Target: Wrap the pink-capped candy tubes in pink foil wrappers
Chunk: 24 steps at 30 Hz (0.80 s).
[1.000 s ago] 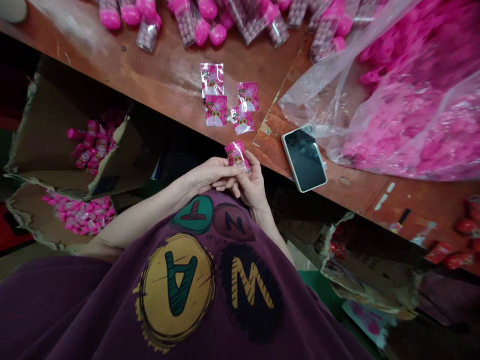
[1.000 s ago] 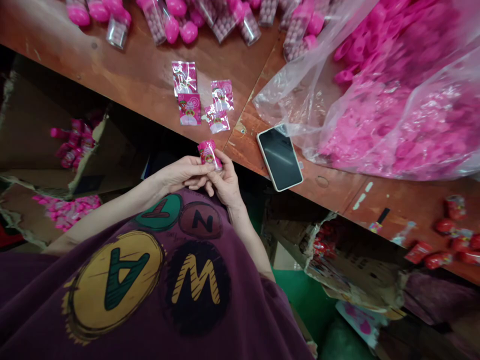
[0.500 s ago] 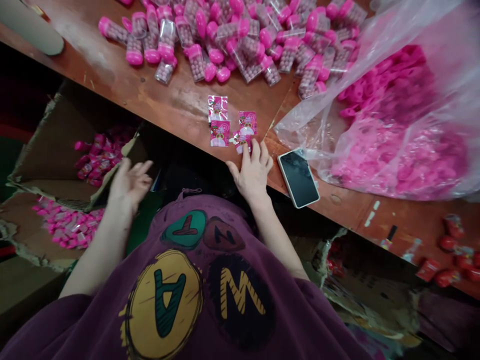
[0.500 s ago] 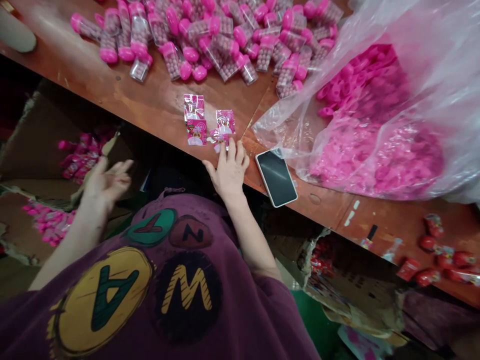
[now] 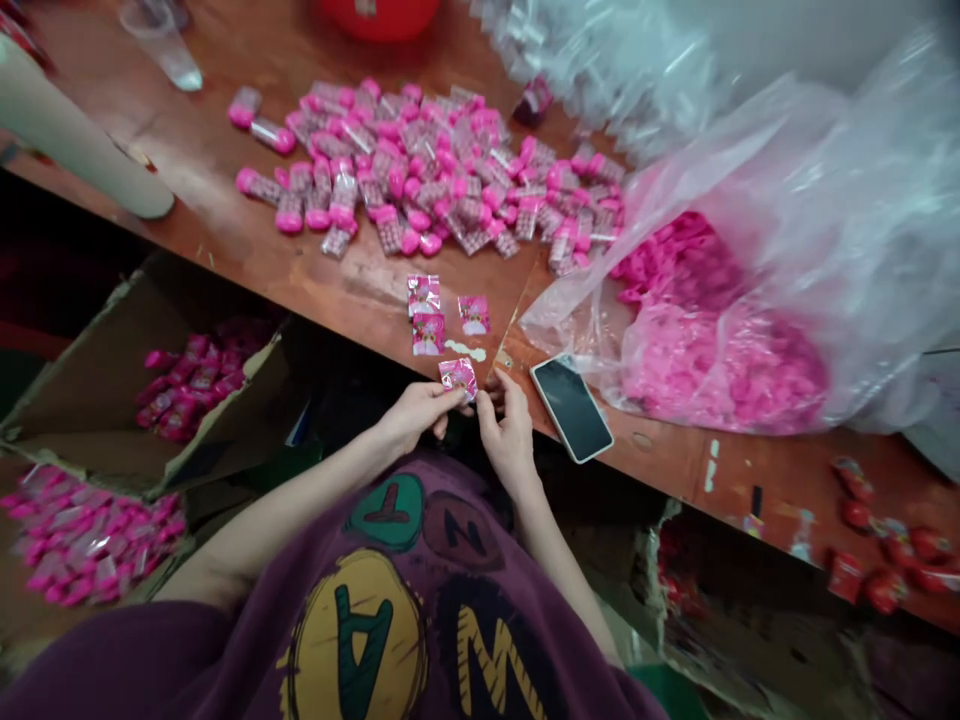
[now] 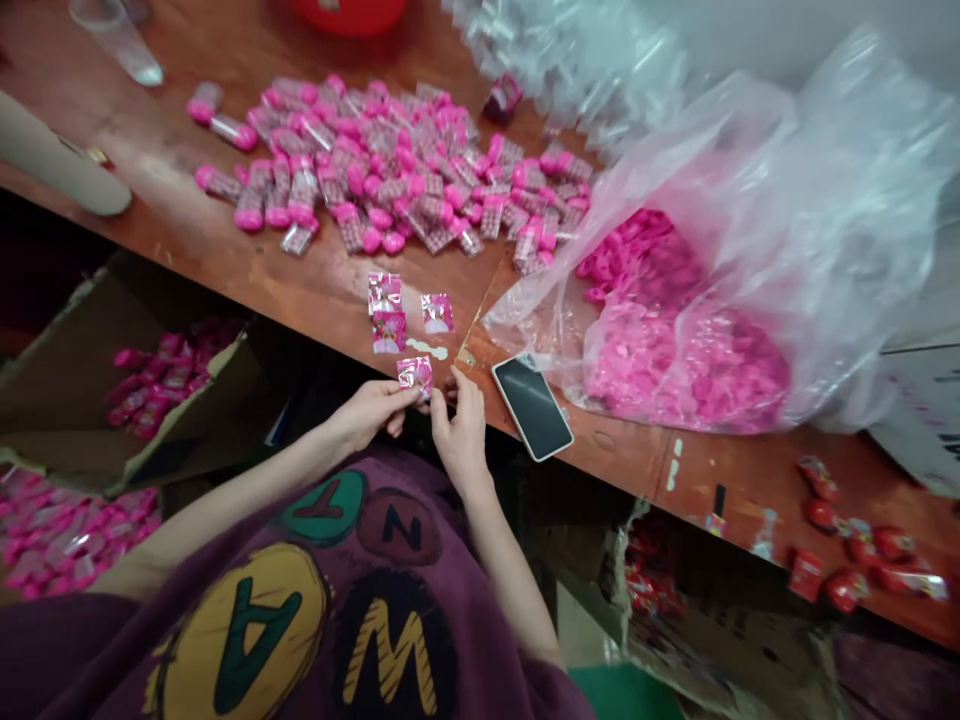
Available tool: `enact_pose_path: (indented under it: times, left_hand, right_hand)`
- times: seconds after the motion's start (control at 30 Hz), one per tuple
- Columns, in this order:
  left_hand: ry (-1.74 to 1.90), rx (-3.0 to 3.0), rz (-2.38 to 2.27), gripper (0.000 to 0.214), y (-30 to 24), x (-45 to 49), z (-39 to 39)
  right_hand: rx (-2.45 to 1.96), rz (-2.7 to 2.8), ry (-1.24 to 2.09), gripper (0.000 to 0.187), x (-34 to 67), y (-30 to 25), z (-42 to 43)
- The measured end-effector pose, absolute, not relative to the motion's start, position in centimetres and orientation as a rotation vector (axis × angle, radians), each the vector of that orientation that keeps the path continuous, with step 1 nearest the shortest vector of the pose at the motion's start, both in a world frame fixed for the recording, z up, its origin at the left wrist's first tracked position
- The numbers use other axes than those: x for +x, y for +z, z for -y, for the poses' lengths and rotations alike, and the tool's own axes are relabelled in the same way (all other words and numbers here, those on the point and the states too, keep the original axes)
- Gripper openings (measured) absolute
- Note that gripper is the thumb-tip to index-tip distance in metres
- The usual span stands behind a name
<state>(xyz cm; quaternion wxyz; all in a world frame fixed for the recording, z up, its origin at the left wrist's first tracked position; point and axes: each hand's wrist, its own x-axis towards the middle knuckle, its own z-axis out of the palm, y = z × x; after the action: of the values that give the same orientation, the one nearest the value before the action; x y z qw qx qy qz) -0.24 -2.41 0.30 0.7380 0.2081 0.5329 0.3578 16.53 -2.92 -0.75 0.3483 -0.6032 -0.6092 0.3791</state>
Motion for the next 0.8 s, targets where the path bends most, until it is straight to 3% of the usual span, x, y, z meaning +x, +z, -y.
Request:
enact_pose_path:
  times: [0.13,0.33,0.43,0.63,0.8]
  left_hand:
    - [0.851,0.622,-1.087,0.029,1.8,-0.3,2.2]
    - [0.941,0.514,-1.093,0.043,2.7,-1.2,0.4]
    - [0.973,0.447,-1.152,0.044,2.6,-2.1,0.0]
    - [0.977,0.318,-1.149,0.048,2.2,-3.2,1.0]
    - [1.017,0.265,-1.125,0.049,2.0,-3.8,1.5]
  right_hand:
    - [-1.336,1.152,1.473,0.05,15.7,0.9,0.4]
    - [-1.24,1.451,1.366,0.043,15.1,1.5,-1.8]
    - [-1.359,1.703,1.145,0.04,15.3,1.1,-5.7]
    - [-1.8,1.921,0.371,0.045,13.2,1.0,-19.4]
    - [-2.019,2.082,0.294,0.049,11.5,0.6,-22.6]
